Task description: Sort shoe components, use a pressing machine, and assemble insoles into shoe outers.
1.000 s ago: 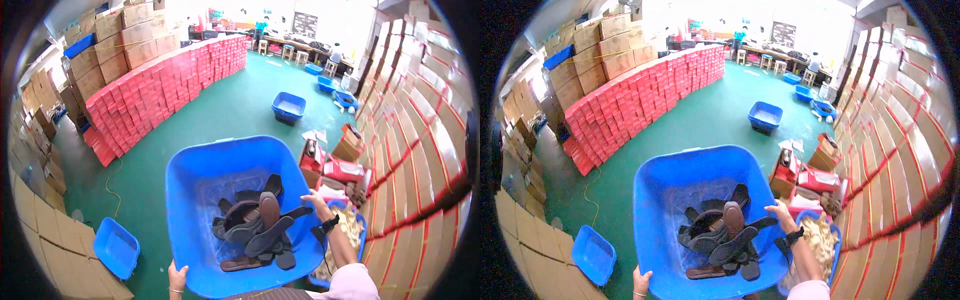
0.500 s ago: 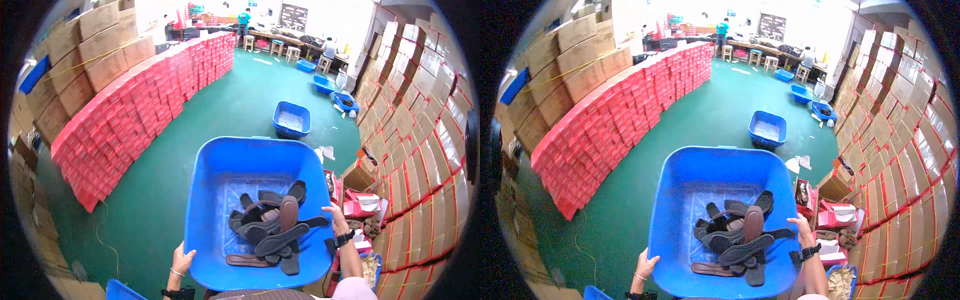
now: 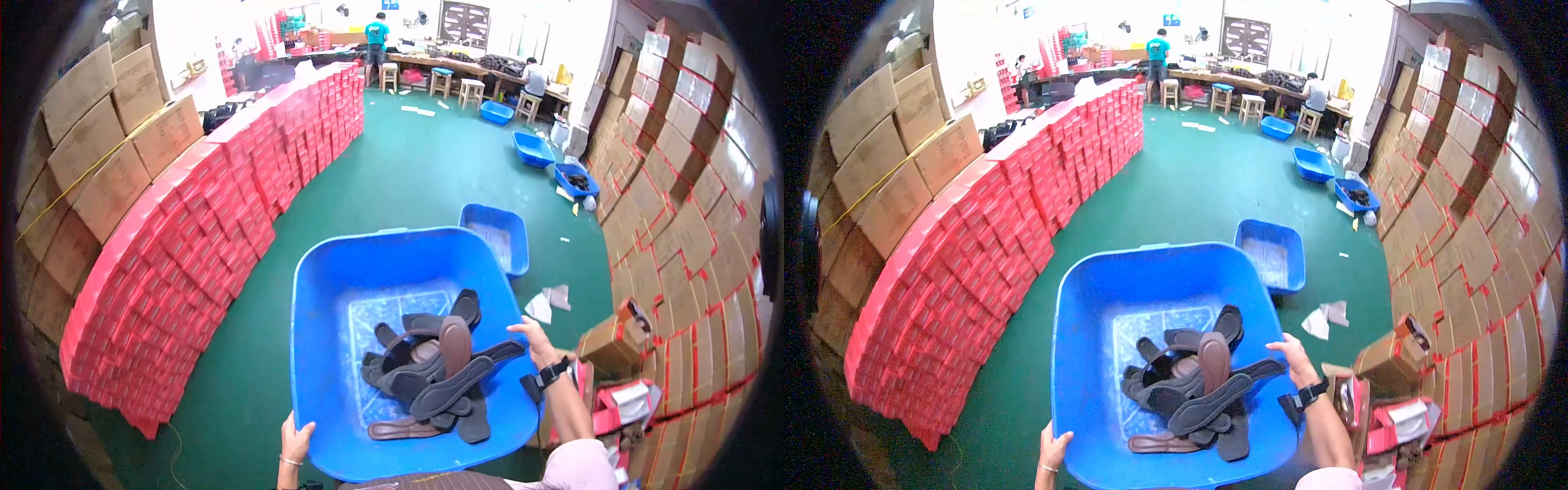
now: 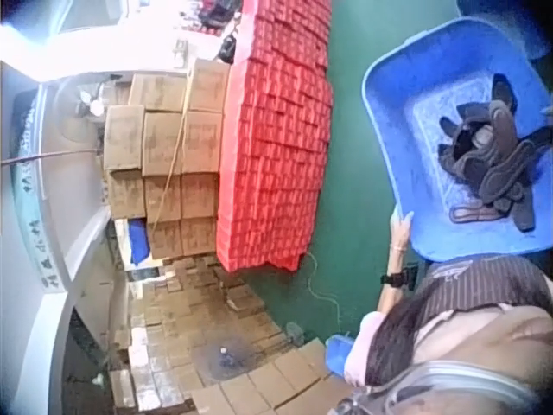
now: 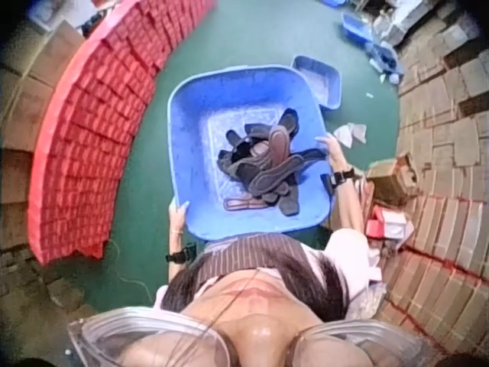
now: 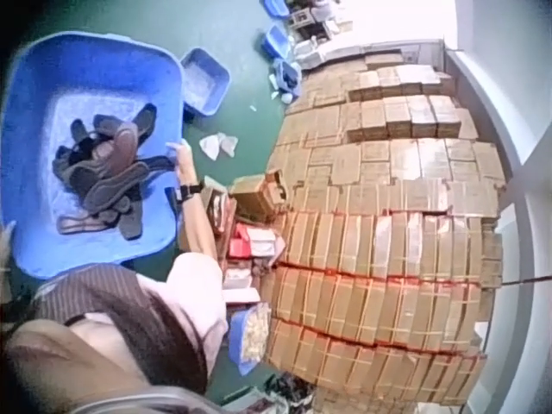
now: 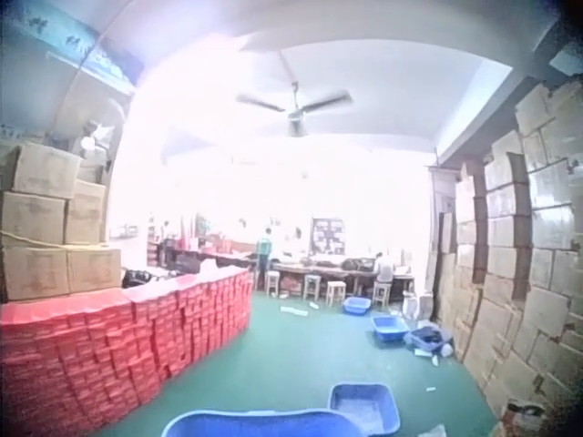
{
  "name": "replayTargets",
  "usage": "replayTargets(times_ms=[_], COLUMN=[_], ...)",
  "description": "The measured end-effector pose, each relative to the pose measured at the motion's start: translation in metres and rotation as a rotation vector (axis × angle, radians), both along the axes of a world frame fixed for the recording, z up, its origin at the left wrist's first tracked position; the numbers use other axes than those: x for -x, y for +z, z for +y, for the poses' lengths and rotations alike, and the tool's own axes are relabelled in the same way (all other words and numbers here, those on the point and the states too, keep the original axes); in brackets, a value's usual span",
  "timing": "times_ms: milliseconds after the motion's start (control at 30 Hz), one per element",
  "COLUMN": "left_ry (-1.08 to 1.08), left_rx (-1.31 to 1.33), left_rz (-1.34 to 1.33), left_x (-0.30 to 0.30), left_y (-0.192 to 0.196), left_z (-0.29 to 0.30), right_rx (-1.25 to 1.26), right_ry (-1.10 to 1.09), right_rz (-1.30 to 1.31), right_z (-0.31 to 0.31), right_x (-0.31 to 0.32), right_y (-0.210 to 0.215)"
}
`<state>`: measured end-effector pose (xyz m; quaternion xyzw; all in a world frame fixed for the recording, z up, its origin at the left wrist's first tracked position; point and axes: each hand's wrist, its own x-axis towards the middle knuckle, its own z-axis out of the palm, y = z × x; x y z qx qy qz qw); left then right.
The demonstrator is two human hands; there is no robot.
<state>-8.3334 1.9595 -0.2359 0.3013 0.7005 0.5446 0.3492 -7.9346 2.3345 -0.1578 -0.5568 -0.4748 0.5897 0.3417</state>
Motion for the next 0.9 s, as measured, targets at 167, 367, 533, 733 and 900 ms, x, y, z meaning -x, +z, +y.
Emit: replayTargets(times_ms=[167, 367, 533, 733, 900], left_ry=[-0.067, -0.204, -0.343, -0.458, -0.295], left_rx=[-0.014, 0.04, 0.091, 0.164, 0.125], left_rz=[-0.028, 0.031, -0.027, 0.052, -0.029], left_x=[0.116, 0.209, 0.259, 0.308, 0.359], left_y=[-0.005, 0.032, 0.008, 0.002, 0.013], left_z=[0.215, 0.471, 0.687, 0.937, 1.109], right_rx=[0.025, 0.067, 0.041, -0.086, 0.138], right_ry=[0.062, -0.195, -0.368, -0.395, -0.274], right_rz=[0.069, 0.235, 0.226, 0.21, 0.19], right_z=[0.206, 0.359, 0.49, 0.734, 0.955], right_x=[0.073, 0.086, 0.087, 0.095, 0.233], right_y=[-0.041, -0.041, -0.081, -0.109, -0.014])
